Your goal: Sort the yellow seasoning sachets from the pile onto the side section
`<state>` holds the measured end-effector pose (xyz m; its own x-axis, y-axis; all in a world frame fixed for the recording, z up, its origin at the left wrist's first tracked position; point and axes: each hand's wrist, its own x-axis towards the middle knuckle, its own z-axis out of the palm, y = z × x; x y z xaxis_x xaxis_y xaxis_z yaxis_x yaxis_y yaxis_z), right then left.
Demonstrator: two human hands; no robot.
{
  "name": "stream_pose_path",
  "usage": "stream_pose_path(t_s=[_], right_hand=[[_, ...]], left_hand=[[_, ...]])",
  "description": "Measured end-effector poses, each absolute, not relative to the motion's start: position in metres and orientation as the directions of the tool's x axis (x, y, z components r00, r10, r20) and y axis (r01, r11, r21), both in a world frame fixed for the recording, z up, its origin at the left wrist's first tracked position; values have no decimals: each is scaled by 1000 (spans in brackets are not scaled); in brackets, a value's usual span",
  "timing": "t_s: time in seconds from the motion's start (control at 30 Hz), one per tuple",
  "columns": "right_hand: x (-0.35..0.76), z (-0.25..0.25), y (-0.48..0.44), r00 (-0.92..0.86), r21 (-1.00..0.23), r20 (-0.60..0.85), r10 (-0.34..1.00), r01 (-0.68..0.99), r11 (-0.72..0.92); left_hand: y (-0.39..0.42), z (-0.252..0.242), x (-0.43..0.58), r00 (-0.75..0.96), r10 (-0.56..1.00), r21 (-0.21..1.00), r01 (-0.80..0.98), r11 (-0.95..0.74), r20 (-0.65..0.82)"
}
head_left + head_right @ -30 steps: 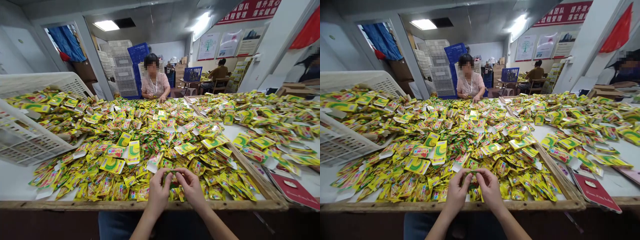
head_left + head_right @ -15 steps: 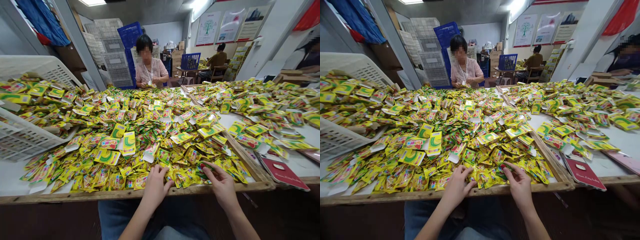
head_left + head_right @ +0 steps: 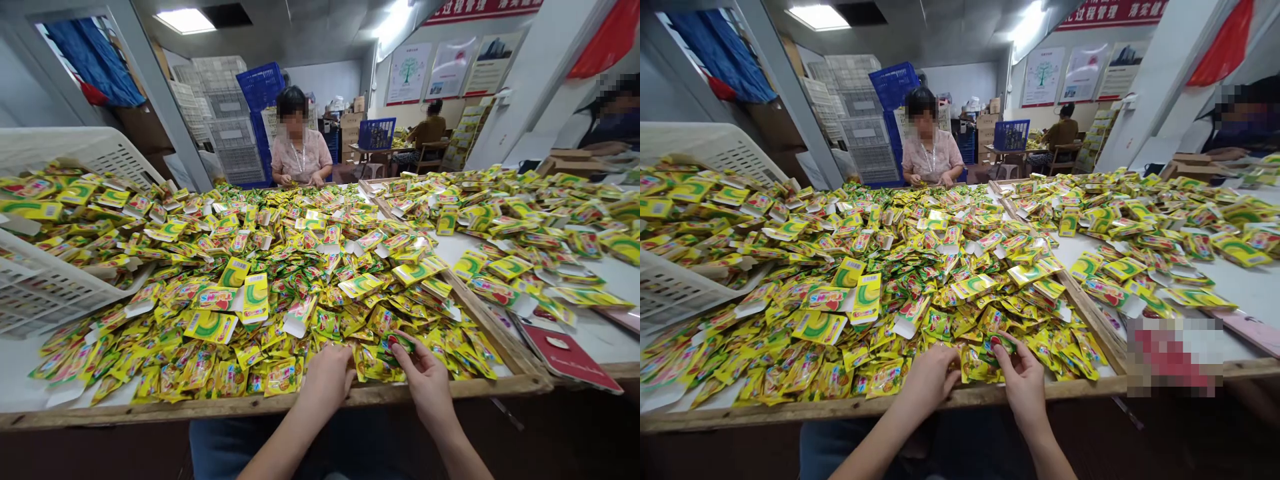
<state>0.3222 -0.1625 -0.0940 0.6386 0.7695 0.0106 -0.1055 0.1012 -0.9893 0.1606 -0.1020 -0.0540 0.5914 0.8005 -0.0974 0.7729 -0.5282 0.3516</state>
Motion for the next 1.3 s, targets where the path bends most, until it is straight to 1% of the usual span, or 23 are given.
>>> stream_pose_path(t_s=[0.1, 0.2, 0.33, 0.4, 0.47, 0.57, 0.67, 0.73, 0.8, 0.83, 0.9, 1.0, 1.1, 1.13, 1.2, 1.3], right_hand=[[323, -98, -160, 656, -986, -1, 755, -125, 108], [325, -100, -160, 653, -979, -42, 756, -179, 101], [328, -101, -162, 676, -970, -81, 732, -223, 98], [329, -101, -164, 696, -975, -69, 714, -199, 100], [329, -100, -165, 706, -981, -53, 706, -168, 94], [327, -95, -163, 705, -989, -15, 709, -113, 92], [322, -83, -158, 651, -992, 56, 757, -49, 116], [315, -72, -152, 564, -991, 75, 822, -50, 124], [305, -61, -146, 465, -992, 67, 883, -63, 109], [299, -56, -142, 417, -994, 58, 907, -65, 93], [289, -49, -138, 318, -995, 23, 948, -82, 52], [278, -45, -138, 161, -985, -42, 986, -171, -14], [278, -47, -146, 66, -970, -75, 995, -235, -57], [280, -49, -149, 61, -974, -73, 995, -221, -58], [287, -52, -156, 92, -990, -54, 994, -134, -42], [303, -54, -167, 156, -999, -37, 987, -4, -37]], left_hand=[[-103, -59, 162, 580, 808, 331, 786, -523, -101], [-103, -61, 159, 607, 792, 324, 763, -559, -64], [-98, -71, 149, 693, 718, 356, 656, -666, 65], [-93, -80, 142, 718, 681, 383, 593, -708, 148], [-87, -88, 135, 702, 669, 415, 548, -726, 243], [-81, -93, 128, 580, 716, 480, 537, -694, 388], [-82, -83, 126, 407, 782, 566, 540, -622, 471], [-88, -70, 127, 331, 817, 675, 460, -577, 472], [-94, -57, 129, 310, 843, 786, 323, -527, 439], [-97, -52, 131, 310, 854, 825, 264, -499, 418], [-101, -46, 133, 295, 874, 865, 215, -454, 386], [-104, -48, 136, 231, 898, 875, 233, -424, 374], [-109, -56, 138, 220, 881, 842, 269, -467, 418], [-111, -57, 140, 235, 866, 823, 277, -495, 442], [-112, -56, 145, 311, 822, 785, 271, -558, 477], [-94, -43, 158, 465, 753, 735, 270, -621, 465]])
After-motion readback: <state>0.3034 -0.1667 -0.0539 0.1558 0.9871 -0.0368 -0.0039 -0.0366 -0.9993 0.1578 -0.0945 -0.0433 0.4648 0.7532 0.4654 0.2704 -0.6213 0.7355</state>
